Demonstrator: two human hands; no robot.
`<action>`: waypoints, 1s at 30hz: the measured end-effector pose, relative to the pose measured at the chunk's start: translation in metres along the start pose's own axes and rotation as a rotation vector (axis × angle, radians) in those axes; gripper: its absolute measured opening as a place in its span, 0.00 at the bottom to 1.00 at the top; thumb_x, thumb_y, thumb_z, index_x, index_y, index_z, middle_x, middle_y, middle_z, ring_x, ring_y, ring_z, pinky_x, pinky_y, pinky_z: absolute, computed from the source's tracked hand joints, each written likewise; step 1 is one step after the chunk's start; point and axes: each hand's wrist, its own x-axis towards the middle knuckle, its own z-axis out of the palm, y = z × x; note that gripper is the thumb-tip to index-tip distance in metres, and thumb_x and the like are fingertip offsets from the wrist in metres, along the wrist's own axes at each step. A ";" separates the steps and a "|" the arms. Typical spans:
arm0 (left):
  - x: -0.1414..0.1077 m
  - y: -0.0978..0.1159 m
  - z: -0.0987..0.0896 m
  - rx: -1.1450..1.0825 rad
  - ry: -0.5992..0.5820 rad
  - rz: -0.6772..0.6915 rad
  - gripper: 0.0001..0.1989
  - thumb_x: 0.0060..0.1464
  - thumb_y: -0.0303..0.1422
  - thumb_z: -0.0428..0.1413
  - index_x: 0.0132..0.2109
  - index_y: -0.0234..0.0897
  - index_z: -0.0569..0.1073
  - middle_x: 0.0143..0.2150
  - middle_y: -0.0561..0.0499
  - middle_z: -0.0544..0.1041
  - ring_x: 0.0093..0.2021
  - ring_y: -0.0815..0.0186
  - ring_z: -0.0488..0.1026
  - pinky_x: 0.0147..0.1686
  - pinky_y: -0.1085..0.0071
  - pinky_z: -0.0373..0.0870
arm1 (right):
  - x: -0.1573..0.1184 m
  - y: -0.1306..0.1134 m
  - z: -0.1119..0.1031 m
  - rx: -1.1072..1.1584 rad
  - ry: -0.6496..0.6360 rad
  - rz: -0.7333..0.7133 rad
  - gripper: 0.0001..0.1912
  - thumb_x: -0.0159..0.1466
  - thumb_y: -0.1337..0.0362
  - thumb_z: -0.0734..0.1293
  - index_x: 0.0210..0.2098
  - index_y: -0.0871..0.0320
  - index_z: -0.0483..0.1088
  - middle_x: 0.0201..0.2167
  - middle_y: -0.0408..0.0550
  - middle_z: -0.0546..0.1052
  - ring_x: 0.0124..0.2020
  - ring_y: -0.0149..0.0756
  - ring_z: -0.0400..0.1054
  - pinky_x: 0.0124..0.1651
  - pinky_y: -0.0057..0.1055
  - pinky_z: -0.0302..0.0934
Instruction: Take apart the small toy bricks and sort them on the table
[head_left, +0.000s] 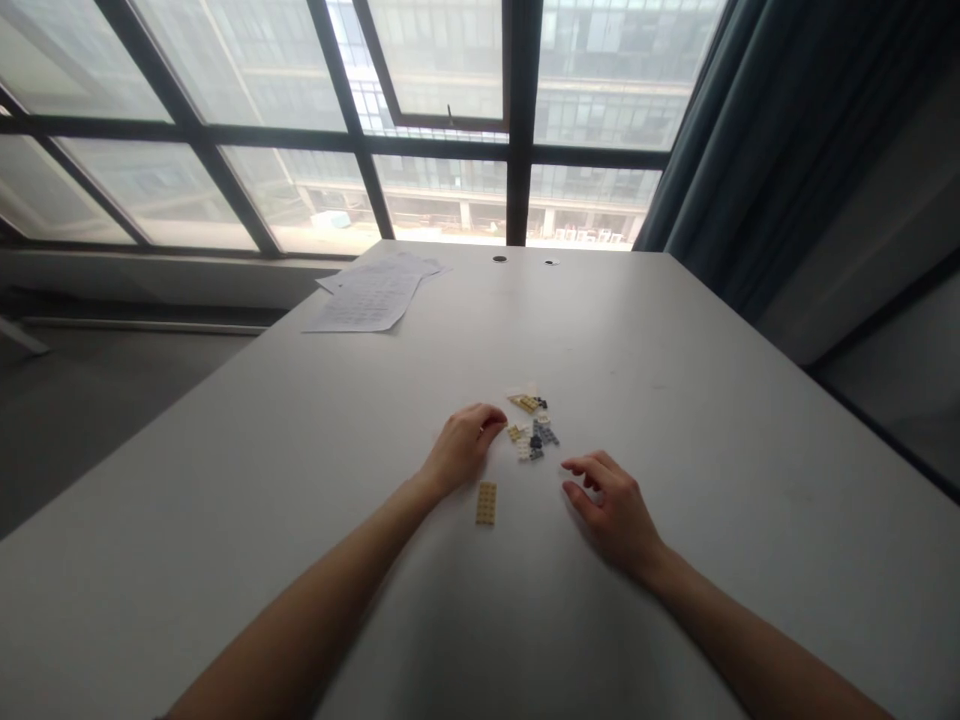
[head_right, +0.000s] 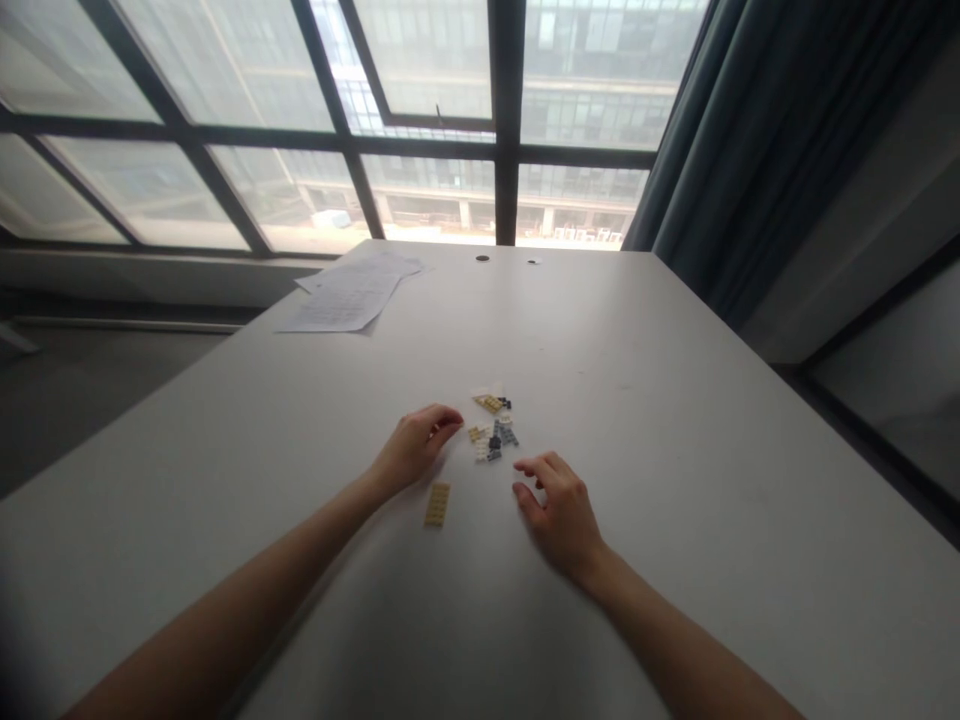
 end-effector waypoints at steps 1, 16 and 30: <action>-0.011 0.010 -0.004 -0.025 0.002 0.011 0.08 0.61 0.31 0.50 0.40 0.37 0.73 0.37 0.50 0.77 0.37 0.67 0.73 0.40 0.72 0.70 | 0.000 -0.005 -0.002 0.052 -0.006 0.019 0.09 0.61 0.67 0.65 0.42 0.57 0.72 0.35 0.47 0.74 0.31 0.34 0.67 0.31 0.29 0.63; -0.068 0.047 -0.005 -0.311 0.141 0.076 0.04 0.53 0.32 0.60 0.33 0.38 0.72 0.29 0.54 0.77 0.29 0.70 0.73 0.31 0.76 0.71 | -0.002 -0.042 0.023 0.668 -0.106 0.186 0.08 0.58 0.61 0.71 0.35 0.58 0.73 0.27 0.44 0.77 0.29 0.33 0.72 0.33 0.29 0.67; -0.068 0.048 -0.005 -0.418 0.090 0.074 0.01 0.53 0.28 0.60 0.33 0.37 0.75 0.30 0.53 0.78 0.30 0.70 0.75 0.33 0.76 0.72 | -0.009 -0.044 0.022 0.398 0.064 -0.164 0.06 0.59 0.72 0.66 0.30 0.55 0.74 0.33 0.46 0.79 0.36 0.36 0.74 0.42 0.32 0.68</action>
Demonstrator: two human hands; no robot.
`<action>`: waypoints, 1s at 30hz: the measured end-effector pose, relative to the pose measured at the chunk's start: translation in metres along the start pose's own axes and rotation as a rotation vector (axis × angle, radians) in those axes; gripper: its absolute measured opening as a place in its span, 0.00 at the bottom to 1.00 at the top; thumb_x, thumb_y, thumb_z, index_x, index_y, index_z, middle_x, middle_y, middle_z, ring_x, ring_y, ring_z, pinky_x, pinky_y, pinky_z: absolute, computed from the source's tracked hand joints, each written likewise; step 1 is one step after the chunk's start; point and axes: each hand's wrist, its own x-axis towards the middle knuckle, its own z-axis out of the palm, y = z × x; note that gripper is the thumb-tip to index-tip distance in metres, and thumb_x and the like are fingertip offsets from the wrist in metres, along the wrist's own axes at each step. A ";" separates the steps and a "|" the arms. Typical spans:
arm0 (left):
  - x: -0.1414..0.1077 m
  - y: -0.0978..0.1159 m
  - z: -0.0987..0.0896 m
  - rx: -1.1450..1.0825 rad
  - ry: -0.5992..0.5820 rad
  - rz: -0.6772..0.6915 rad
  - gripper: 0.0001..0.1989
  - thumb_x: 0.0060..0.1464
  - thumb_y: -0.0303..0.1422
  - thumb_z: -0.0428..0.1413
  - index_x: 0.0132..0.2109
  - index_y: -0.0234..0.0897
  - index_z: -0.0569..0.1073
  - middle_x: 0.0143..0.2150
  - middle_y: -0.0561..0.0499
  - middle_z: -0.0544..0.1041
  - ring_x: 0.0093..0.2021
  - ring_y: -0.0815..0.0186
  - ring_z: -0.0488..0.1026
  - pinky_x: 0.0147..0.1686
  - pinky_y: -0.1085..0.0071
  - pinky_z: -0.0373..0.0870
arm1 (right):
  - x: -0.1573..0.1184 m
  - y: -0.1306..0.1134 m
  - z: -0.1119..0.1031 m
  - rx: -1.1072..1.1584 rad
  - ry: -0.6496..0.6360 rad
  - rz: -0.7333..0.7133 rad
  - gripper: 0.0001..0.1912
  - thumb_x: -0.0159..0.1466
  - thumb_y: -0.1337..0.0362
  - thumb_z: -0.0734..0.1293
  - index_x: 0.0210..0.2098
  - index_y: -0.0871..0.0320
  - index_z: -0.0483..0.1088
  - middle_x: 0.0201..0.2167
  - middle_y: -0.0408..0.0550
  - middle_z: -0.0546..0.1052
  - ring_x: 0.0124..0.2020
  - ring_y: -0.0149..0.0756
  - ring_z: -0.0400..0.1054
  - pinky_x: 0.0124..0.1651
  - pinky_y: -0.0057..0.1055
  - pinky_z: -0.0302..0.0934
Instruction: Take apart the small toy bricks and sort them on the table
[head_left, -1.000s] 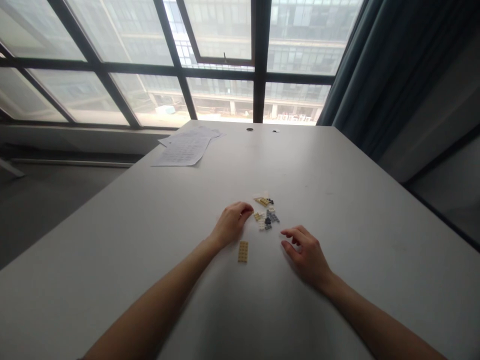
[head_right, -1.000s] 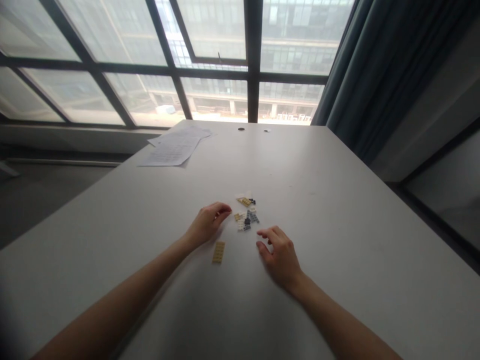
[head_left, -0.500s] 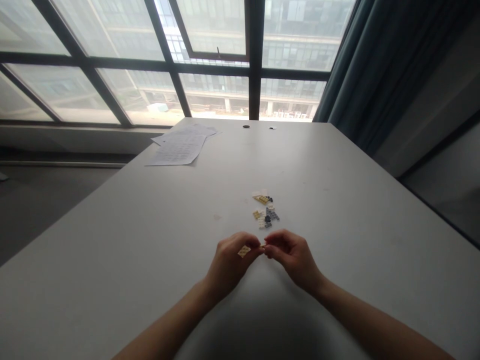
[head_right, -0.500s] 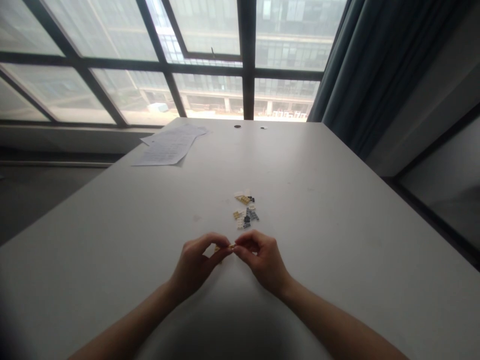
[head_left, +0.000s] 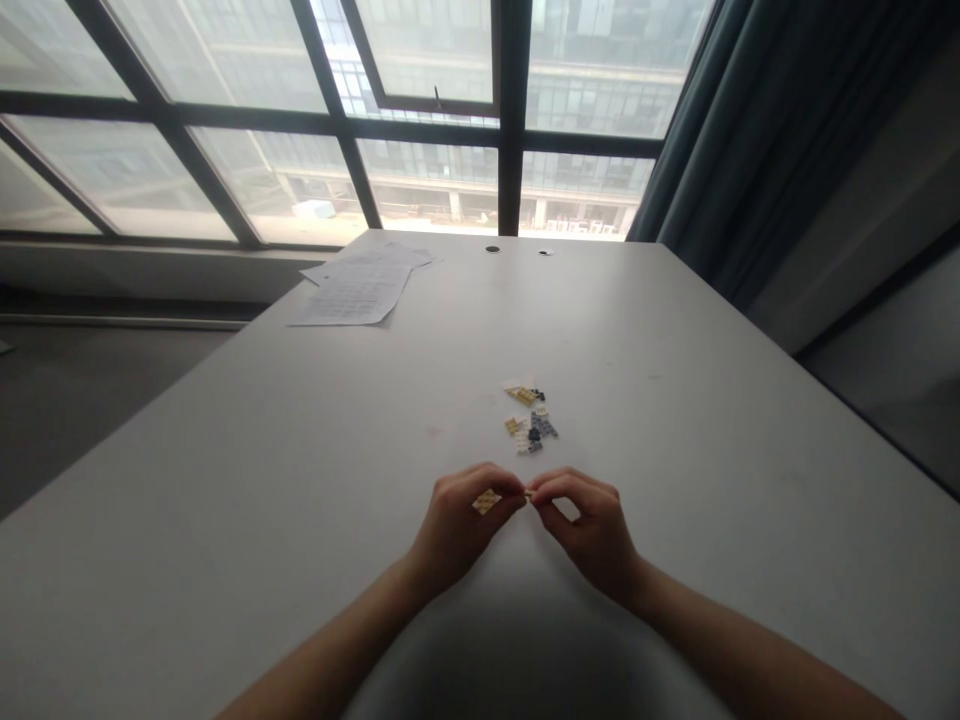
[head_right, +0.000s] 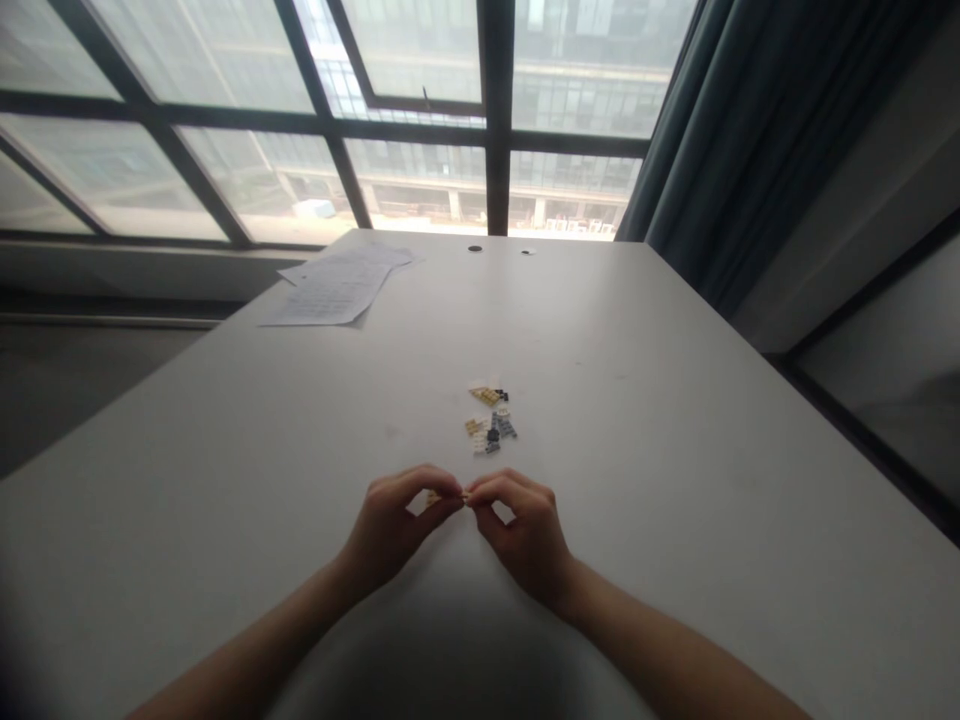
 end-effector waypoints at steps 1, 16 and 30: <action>0.000 0.000 0.000 -0.004 0.004 0.011 0.01 0.54 0.28 0.59 0.33 0.37 0.75 0.31 0.52 0.79 0.31 0.69 0.76 0.34 0.75 0.72 | 0.000 0.000 0.000 0.009 -0.005 0.002 0.06 0.59 0.72 0.67 0.31 0.55 0.73 0.33 0.46 0.79 0.36 0.36 0.74 0.42 0.32 0.68; -0.001 0.002 0.001 0.055 0.085 0.251 0.05 0.54 0.26 0.58 0.38 0.38 0.74 0.34 0.49 0.78 0.34 0.68 0.75 0.36 0.73 0.73 | -0.003 0.004 0.002 0.144 0.024 0.175 0.02 0.58 0.66 0.71 0.32 0.56 0.74 0.29 0.45 0.78 0.32 0.35 0.72 0.36 0.31 0.67; 0.000 0.005 0.001 -0.113 -0.019 -0.036 0.03 0.54 0.29 0.58 0.38 0.38 0.76 0.33 0.50 0.80 0.33 0.67 0.76 0.36 0.73 0.74 | -0.006 0.002 0.007 0.383 0.012 0.331 0.15 0.52 0.65 0.75 0.37 0.54 0.69 0.27 0.41 0.77 0.29 0.33 0.73 0.36 0.30 0.70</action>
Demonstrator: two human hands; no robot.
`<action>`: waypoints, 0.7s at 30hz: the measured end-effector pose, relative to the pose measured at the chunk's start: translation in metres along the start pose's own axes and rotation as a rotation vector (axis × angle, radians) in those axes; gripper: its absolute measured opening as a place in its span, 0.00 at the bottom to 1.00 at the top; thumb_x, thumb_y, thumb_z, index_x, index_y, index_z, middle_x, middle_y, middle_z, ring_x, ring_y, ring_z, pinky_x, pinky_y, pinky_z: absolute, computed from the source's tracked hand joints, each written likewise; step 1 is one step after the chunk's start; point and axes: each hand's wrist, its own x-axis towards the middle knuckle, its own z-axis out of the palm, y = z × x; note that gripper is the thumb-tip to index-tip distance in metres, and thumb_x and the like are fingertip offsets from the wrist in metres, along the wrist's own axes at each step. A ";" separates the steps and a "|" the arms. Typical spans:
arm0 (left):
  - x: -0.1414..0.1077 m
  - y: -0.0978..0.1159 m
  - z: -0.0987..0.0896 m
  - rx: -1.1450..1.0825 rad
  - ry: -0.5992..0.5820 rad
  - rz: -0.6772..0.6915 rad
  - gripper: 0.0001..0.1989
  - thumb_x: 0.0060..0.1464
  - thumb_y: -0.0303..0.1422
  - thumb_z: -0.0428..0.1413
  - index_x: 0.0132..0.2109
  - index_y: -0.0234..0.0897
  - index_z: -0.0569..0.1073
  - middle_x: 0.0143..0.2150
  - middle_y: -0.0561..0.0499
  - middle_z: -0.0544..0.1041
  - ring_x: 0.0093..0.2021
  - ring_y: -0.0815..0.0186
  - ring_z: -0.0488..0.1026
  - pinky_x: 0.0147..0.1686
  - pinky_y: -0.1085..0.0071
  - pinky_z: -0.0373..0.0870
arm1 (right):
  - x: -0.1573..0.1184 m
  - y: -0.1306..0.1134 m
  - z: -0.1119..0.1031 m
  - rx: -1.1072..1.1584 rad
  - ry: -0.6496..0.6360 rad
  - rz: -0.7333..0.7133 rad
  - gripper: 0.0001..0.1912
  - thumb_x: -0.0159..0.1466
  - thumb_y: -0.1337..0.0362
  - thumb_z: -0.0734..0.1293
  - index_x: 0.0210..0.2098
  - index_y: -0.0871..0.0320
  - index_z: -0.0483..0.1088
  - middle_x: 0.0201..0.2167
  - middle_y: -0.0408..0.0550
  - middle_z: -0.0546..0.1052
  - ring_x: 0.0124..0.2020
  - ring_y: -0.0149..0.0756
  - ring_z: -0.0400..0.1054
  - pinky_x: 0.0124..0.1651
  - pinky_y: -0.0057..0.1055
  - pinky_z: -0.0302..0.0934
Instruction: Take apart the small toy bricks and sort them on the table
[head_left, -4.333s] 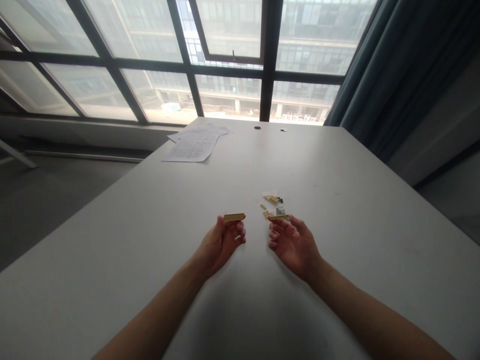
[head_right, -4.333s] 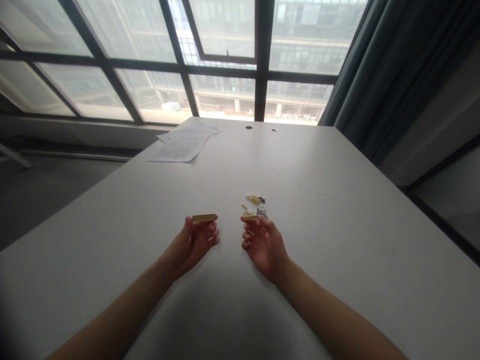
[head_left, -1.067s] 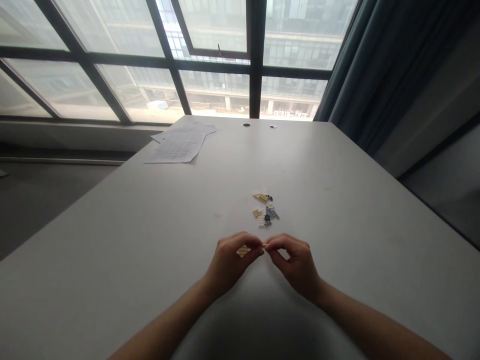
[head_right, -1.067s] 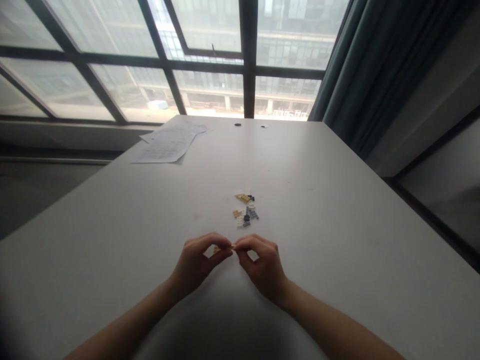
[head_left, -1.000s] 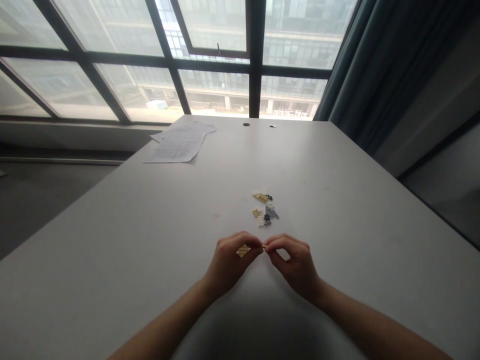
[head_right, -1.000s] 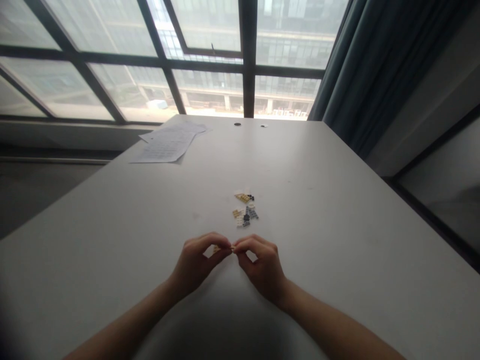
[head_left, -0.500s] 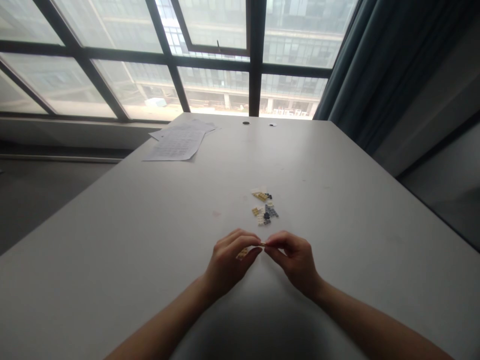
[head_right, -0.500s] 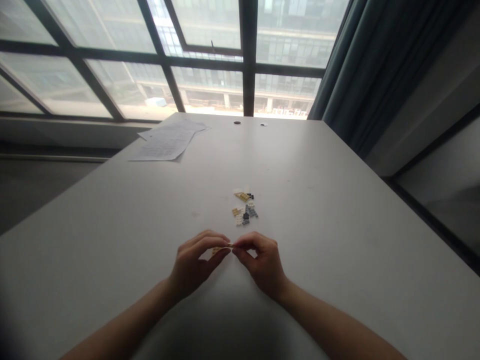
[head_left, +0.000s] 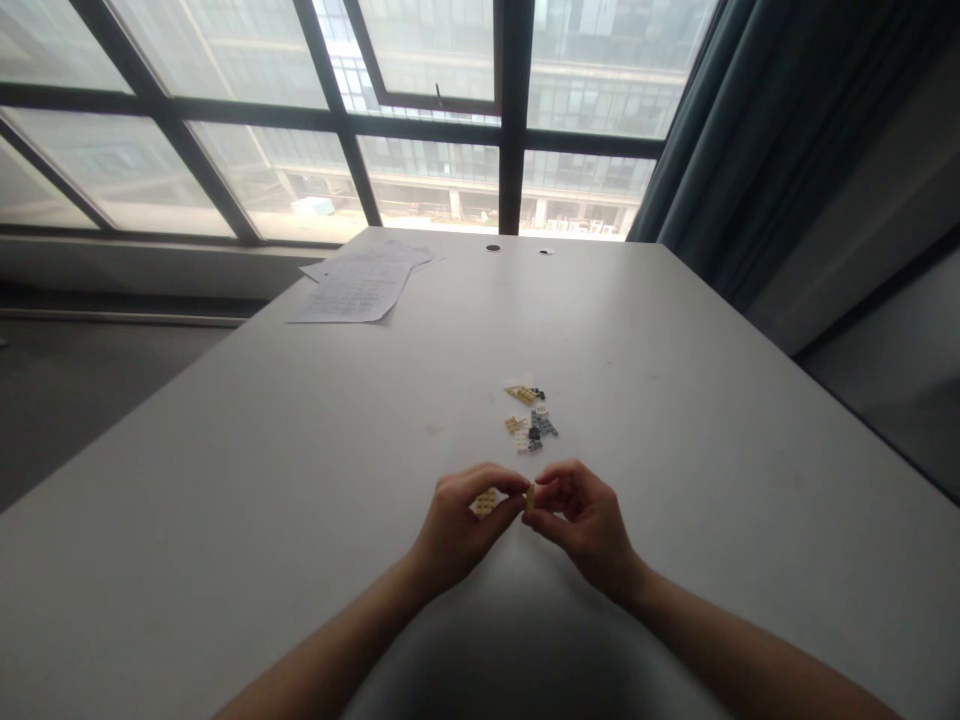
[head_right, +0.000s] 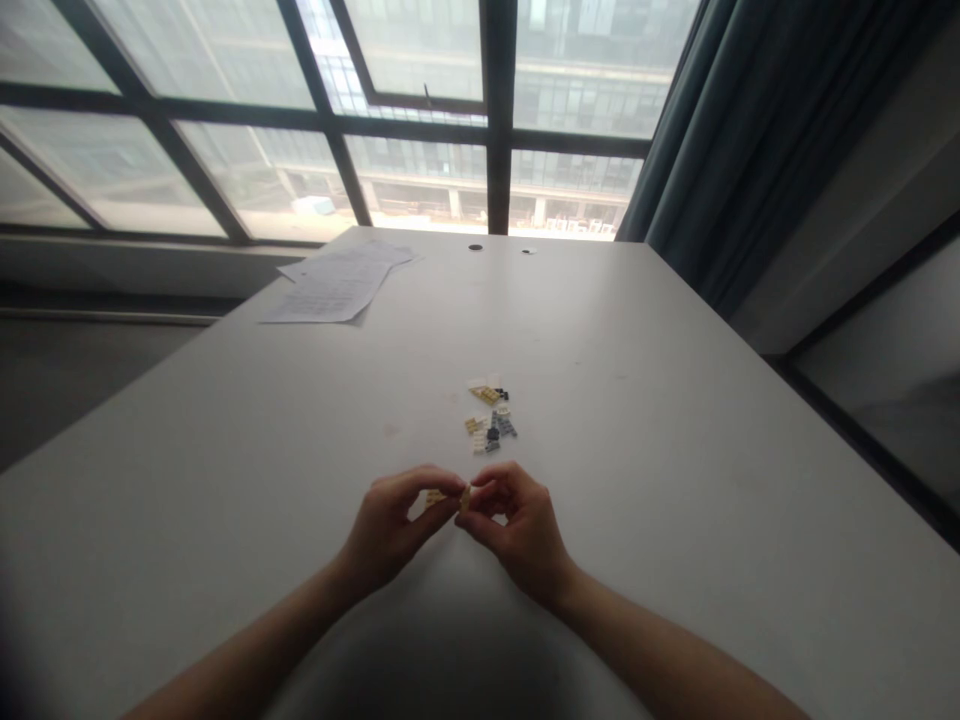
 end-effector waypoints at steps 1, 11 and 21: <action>0.000 0.000 0.000 0.002 -0.003 0.009 0.04 0.54 0.29 0.58 0.38 0.38 0.76 0.33 0.50 0.80 0.33 0.67 0.76 0.36 0.73 0.73 | 0.000 0.000 0.000 0.027 0.004 0.014 0.16 0.52 0.65 0.75 0.38 0.54 0.68 0.27 0.41 0.77 0.29 0.33 0.73 0.36 0.30 0.70; 0.000 -0.003 0.000 0.058 0.021 0.064 0.04 0.53 0.27 0.58 0.38 0.38 0.75 0.36 0.50 0.78 0.36 0.68 0.75 0.38 0.73 0.72 | 0.005 -0.002 -0.001 0.163 -0.009 0.177 0.09 0.50 0.64 0.75 0.28 0.58 0.73 0.22 0.42 0.76 0.23 0.30 0.70 0.28 0.27 0.67; 0.000 -0.001 -0.002 0.056 -0.047 0.000 0.04 0.57 0.30 0.56 0.35 0.37 0.73 0.32 0.52 0.76 0.33 0.69 0.73 0.36 0.74 0.68 | 0.006 -0.002 -0.002 0.428 -0.112 0.319 0.07 0.52 0.68 0.74 0.28 0.59 0.72 0.19 0.40 0.74 0.20 0.28 0.66 0.24 0.25 0.61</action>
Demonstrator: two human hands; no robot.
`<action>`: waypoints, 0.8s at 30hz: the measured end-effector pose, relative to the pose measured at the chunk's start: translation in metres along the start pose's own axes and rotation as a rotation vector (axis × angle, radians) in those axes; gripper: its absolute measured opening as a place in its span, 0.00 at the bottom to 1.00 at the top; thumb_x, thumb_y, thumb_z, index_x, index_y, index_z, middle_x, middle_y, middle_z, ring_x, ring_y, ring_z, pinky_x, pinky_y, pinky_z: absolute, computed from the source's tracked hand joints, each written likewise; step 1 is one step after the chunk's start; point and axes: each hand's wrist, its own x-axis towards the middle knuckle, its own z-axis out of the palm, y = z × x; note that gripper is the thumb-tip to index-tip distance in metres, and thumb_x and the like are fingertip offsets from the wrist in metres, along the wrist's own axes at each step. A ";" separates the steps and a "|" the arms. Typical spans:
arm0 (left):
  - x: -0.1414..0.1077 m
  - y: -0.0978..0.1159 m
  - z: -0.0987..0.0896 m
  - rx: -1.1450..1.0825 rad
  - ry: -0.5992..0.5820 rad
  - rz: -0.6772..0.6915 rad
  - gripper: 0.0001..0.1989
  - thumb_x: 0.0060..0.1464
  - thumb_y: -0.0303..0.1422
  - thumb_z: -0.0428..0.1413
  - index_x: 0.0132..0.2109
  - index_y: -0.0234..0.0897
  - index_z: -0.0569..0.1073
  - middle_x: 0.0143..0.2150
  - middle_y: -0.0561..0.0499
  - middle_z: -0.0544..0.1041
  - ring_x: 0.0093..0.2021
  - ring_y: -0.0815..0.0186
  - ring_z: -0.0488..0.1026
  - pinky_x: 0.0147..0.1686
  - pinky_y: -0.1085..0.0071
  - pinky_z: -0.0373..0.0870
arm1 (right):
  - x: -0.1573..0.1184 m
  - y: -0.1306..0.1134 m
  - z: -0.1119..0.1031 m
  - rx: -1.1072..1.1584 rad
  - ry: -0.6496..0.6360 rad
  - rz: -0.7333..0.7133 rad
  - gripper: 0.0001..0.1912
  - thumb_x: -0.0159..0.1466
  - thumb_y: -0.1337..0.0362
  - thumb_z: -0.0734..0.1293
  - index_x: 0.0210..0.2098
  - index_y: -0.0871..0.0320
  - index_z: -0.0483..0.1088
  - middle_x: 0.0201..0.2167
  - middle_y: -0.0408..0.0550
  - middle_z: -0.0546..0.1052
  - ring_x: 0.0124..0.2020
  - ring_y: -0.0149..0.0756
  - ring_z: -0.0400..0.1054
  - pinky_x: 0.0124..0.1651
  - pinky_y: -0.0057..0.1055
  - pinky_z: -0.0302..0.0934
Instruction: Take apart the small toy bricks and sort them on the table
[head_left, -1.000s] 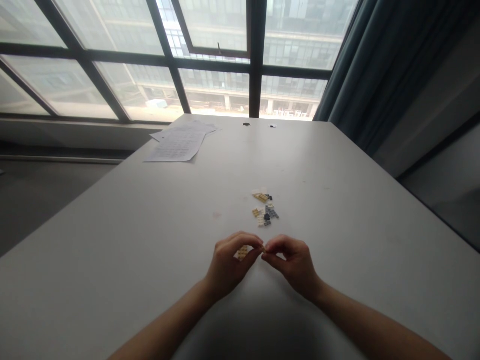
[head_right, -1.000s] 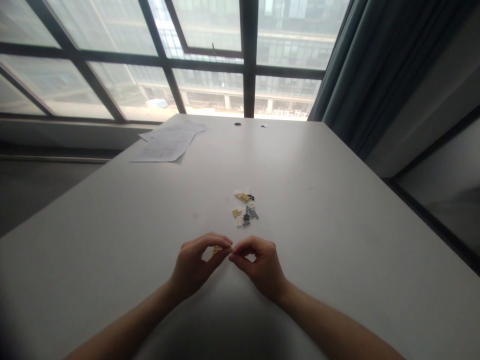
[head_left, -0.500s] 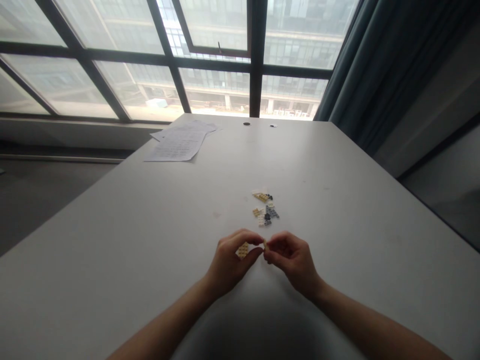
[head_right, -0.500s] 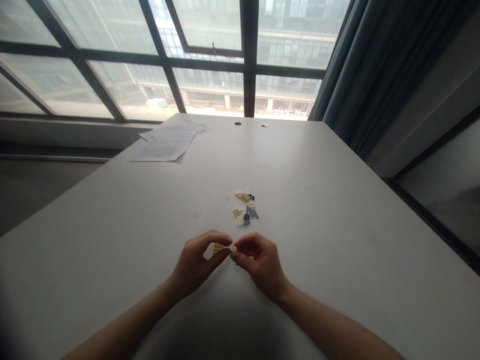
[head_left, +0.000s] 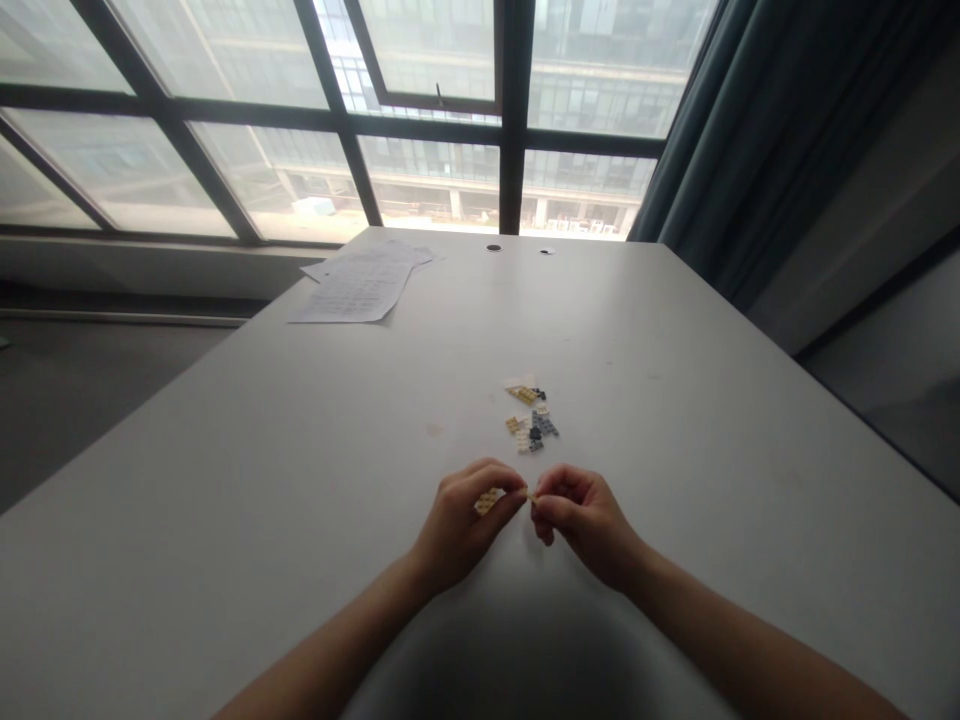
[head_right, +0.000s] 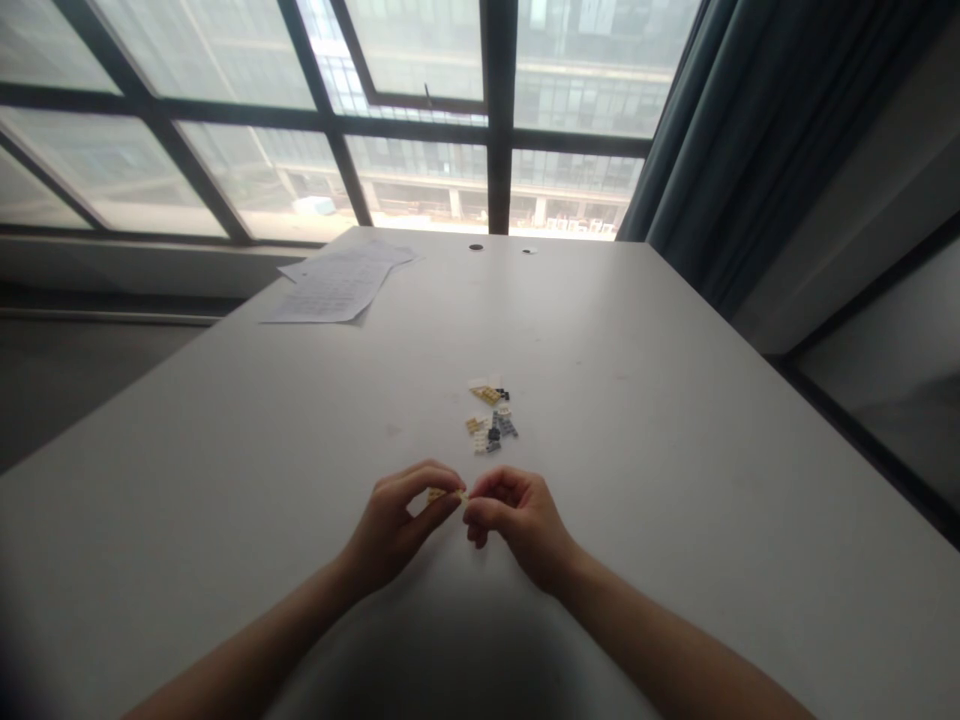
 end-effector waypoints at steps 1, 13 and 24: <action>0.000 0.000 0.000 0.006 -0.011 -0.011 0.05 0.58 0.31 0.55 0.34 0.36 0.73 0.32 0.52 0.75 0.33 0.69 0.72 0.36 0.74 0.67 | 0.000 0.000 0.001 0.036 -0.001 0.026 0.08 0.52 0.67 0.74 0.28 0.59 0.72 0.19 0.40 0.74 0.20 0.28 0.66 0.24 0.24 0.60; -0.002 0.000 0.001 0.054 -0.077 0.014 0.08 0.61 0.32 0.52 0.33 0.36 0.70 0.31 0.52 0.73 0.31 0.70 0.69 0.34 0.74 0.65 | 0.004 -0.001 -0.001 0.022 0.076 0.031 0.07 0.54 0.64 0.73 0.29 0.60 0.72 0.21 0.42 0.75 0.23 0.28 0.68 0.28 0.25 0.61; 0.004 -0.026 -0.011 0.315 0.005 0.130 0.04 0.59 0.30 0.54 0.40 0.38 0.74 0.38 0.49 0.76 0.41 0.64 0.70 0.43 0.68 0.67 | 0.004 0.007 -0.017 -1.193 0.107 -0.410 0.05 0.59 0.72 0.64 0.31 0.58 0.72 0.28 0.46 0.75 0.30 0.34 0.67 0.37 0.31 0.60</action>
